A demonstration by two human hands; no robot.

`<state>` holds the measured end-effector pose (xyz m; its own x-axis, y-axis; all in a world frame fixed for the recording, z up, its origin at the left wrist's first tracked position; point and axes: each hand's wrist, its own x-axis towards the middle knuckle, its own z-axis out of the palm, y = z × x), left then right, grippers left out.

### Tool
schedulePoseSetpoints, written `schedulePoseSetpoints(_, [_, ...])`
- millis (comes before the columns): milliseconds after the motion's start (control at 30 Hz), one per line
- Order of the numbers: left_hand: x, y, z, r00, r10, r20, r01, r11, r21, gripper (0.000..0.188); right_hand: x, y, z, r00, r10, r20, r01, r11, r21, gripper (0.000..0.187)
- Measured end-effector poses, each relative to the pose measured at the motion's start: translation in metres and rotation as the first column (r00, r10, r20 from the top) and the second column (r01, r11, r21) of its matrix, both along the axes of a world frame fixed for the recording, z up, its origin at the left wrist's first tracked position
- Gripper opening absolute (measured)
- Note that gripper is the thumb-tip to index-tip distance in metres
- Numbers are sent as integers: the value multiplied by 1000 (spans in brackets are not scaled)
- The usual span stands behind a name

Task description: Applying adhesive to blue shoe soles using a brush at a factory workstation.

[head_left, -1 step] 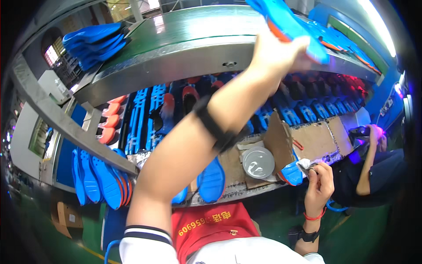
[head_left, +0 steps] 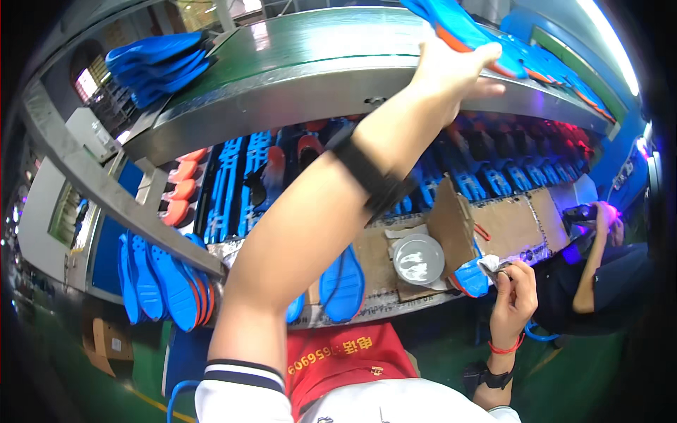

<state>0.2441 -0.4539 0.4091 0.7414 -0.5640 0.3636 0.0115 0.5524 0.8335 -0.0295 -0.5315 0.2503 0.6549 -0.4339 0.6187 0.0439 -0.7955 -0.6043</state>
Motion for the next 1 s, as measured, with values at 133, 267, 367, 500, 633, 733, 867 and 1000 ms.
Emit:
schedulePoseSetpoints(133, [-38,18,-14,999,27,25,-30,992,126,58,-2,-2,-22,1000,8,8,-8,998,-65,9])
schedulePoseSetpoints(267, [-56,95,-48,885,450,118,-449,893,-40,50,8,15,-29,989,127,-69,-127,992,13,9])
schedulePoseSetpoints(367, [-11,148,-30,789,605,-110,-611,753,-244,45,12,23,-34,983,163,-83,-159,986,48,12])
schedulePoseSetpoints(500, [49,205,20,684,675,-275,-716,694,-78,77,18,35,-28,965,259,-42,-257,966,34,14])
schedulePoseSetpoints(633, [128,234,39,442,697,-565,-810,580,81,119,21,40,-27,955,295,-36,-295,955,19,16])
schedulePoseSetpoints(733, [149,236,44,306,717,-626,-826,527,200,81,22,38,-29,946,314,-83,-311,949,39,16])
schedulePoseSetpoints(867, [208,281,33,608,470,-640,-776,521,-355,53,21,40,-27,959,274,-69,-271,961,54,14])
schedulePoseSetpoints(1000, [241,286,35,620,659,-426,-686,719,112,15,16,29,-36,963,265,-53,-267,963,-28,12])
